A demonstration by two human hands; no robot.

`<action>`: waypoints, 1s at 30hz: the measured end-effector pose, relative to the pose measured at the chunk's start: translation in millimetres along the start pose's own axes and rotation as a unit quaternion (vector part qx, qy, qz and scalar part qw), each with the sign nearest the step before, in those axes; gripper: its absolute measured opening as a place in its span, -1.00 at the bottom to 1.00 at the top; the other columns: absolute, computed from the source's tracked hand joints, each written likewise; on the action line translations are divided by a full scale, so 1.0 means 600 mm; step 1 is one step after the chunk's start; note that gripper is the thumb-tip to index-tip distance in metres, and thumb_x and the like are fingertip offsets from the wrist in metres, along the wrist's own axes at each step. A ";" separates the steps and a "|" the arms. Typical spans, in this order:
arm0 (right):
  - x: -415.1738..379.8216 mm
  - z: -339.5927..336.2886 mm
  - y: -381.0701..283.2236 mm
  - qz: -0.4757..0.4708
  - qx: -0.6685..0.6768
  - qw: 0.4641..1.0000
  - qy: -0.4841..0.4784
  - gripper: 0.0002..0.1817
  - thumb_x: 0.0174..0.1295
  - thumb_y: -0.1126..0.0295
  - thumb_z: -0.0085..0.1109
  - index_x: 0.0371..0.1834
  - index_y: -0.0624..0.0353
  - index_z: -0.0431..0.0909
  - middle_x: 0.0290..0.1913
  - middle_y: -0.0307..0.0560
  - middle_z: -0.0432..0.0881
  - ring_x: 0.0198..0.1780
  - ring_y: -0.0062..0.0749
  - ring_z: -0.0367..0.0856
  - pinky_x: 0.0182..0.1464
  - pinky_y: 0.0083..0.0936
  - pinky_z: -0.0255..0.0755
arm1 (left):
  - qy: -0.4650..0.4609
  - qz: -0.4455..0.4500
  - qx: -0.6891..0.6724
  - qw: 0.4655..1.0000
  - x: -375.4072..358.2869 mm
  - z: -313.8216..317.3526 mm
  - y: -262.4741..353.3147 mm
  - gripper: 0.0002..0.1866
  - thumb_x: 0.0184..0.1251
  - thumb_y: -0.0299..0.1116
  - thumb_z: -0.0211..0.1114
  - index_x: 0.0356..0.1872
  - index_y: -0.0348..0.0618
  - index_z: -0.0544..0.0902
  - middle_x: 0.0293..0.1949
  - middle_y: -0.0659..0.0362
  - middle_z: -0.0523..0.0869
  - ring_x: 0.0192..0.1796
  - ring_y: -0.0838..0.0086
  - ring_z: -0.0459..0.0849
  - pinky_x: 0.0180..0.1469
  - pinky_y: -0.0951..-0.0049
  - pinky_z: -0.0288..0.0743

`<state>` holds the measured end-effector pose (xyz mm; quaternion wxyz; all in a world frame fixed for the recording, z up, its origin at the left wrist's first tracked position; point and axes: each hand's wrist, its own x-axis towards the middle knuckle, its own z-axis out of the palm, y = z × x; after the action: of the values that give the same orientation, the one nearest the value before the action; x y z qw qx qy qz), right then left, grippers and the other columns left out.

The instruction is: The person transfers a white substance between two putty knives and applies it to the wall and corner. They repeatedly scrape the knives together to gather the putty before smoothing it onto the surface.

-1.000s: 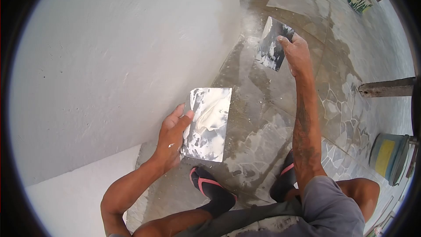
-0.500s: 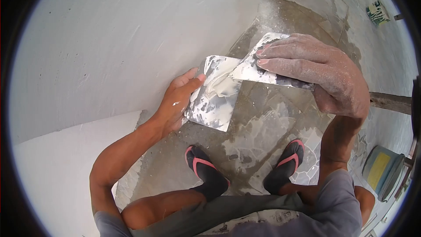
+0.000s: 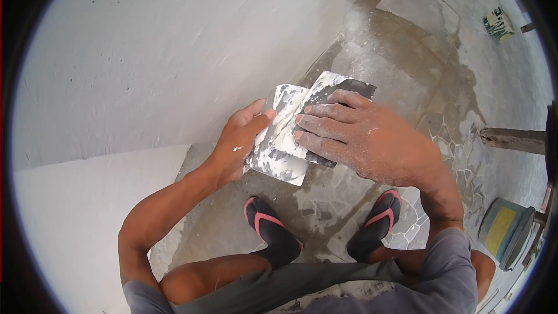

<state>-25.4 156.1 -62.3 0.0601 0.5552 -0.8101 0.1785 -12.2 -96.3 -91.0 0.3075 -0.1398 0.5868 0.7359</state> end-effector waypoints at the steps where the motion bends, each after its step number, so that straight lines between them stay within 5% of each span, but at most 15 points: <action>1: 0.000 0.003 -0.001 -0.002 -0.003 1.000 -0.001 -0.59 0.16 0.46 0.12 0.12 0.21 0.57 0.15 -0.02 0.62 0.16 -0.24 0.56 0.27 -0.31 0.32 | -0.002 -0.001 -0.004 1.000 -0.002 0.000 -0.002 -0.48 0.55 -0.27 0.07 0.34 -0.45 0.26 0.04 0.02 0.63 -0.07 0.55 0.69 -0.06 0.50 0.64; 10: -0.004 0.005 0.001 0.007 0.066 0.995 -0.070 -0.77 0.12 0.43 0.16 -0.13 0.16 0.60 -0.05 -0.08 0.65 0.07 -0.29 0.59 0.19 -0.33 0.37 | 0.009 -0.013 -0.020 1.000 -0.002 -0.011 -0.034 -0.49 0.56 -0.31 0.07 0.36 -0.46 0.24 0.08 0.01 0.63 0.00 0.50 0.67 0.02 0.48 0.60; 13: -0.002 -0.035 0.021 0.051 0.147 0.963 -0.218 -0.41 0.03 0.60 0.20 0.23 0.06 0.54 0.24 -0.01 0.57 0.28 -0.19 0.50 0.35 -0.25 0.29 | 0.005 -0.017 -0.021 1.000 -0.008 -0.012 -0.039 -0.45 0.55 -0.32 0.07 0.38 -0.48 0.19 0.10 0.00 0.62 0.00 0.51 0.66 0.03 0.47 0.60; 16: -0.049 -0.026 0.099 0.038 0.276 0.951 -0.131 -0.36 -0.08 0.65 0.27 0.20 0.05 0.59 0.15 0.02 0.64 0.16 -0.10 0.59 0.21 -0.30 0.43 | 0.016 -0.020 -0.025 0.999 -0.010 -0.022 -0.046 -0.36 0.54 -0.30 0.10 0.43 -0.51 0.09 0.14 -0.02 0.59 0.04 0.50 0.64 0.05 0.47 0.58; 18: -0.057 -0.020 0.145 0.066 0.348 0.932 -0.078 -0.49 0.02 0.61 0.25 0.13 0.08 0.65 -0.02 -0.02 0.71 -0.05 -0.18 0.69 0.03 -0.39 0.52 | 0.046 -0.022 -0.019 0.999 -0.009 -0.047 -0.055 -0.29 0.53 -0.28 0.12 0.46 -0.52 0.01 0.18 -0.03 0.56 0.08 0.49 0.62 0.06 0.48 0.57; 20: -0.074 -0.008 0.181 0.203 0.363 0.907 -0.064 -0.66 0.16 0.58 0.22 0.03 0.15 0.70 -0.12 -0.08 0.75 -0.22 -0.36 0.69 -0.08 -0.47 0.52 | 0.045 -0.027 -0.023 0.998 -0.013 -0.062 -0.059 -0.23 0.52 -0.24 0.14 0.48 -0.53 -0.06 0.21 -0.04 0.53 0.12 0.47 0.60 0.11 0.48 0.54; 23: -0.102 0.089 0.247 0.331 0.495 0.803 0.020 -0.74 0.28 0.55 0.18 0.03 0.25 0.66 -0.12 -0.13 0.73 -0.28 -0.49 0.63 -0.18 -0.49 0.52 | 0.058 -0.033 -0.013 0.998 -0.026 -0.059 -0.060 -0.34 0.53 -0.24 0.14 0.43 -0.47 0.11 0.16 0.00 0.58 0.09 0.50 0.61 0.13 0.48 0.52; 26: -0.100 0.155 0.304 0.400 0.686 0.580 0.181 -0.82 0.30 0.54 0.21 -0.07 0.37 0.59 -0.16 -0.11 0.68 -0.28 -0.47 0.64 -0.24 -0.48 0.56 | 0.036 -0.049 0.013 0.998 -0.010 -0.011 0.014 -0.47 0.54 -0.26 0.13 0.36 -0.39 0.27 0.11 0.04 0.62 0.06 0.53 0.63 0.13 0.49 0.51; 30: -0.062 0.274 0.300 0.517 0.655 0.464 0.297 -0.86 0.24 0.54 0.20 -0.18 0.36 0.54 -0.30 -0.13 0.61 -0.34 -0.42 0.62 -0.32 -0.33 0.52 | 0.006 -0.052 0.004 0.999 -0.008 -0.020 0.012 -0.55 0.55 -0.30 0.09 0.32 -0.36 0.33 0.11 0.06 0.63 0.07 0.54 0.62 0.14 0.49 0.50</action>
<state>-160.8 187.7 -266.3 -0.1876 -0.1746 -0.5280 0.8096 -14.6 -109.7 -85.9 0.3424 -0.1732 0.5835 0.7158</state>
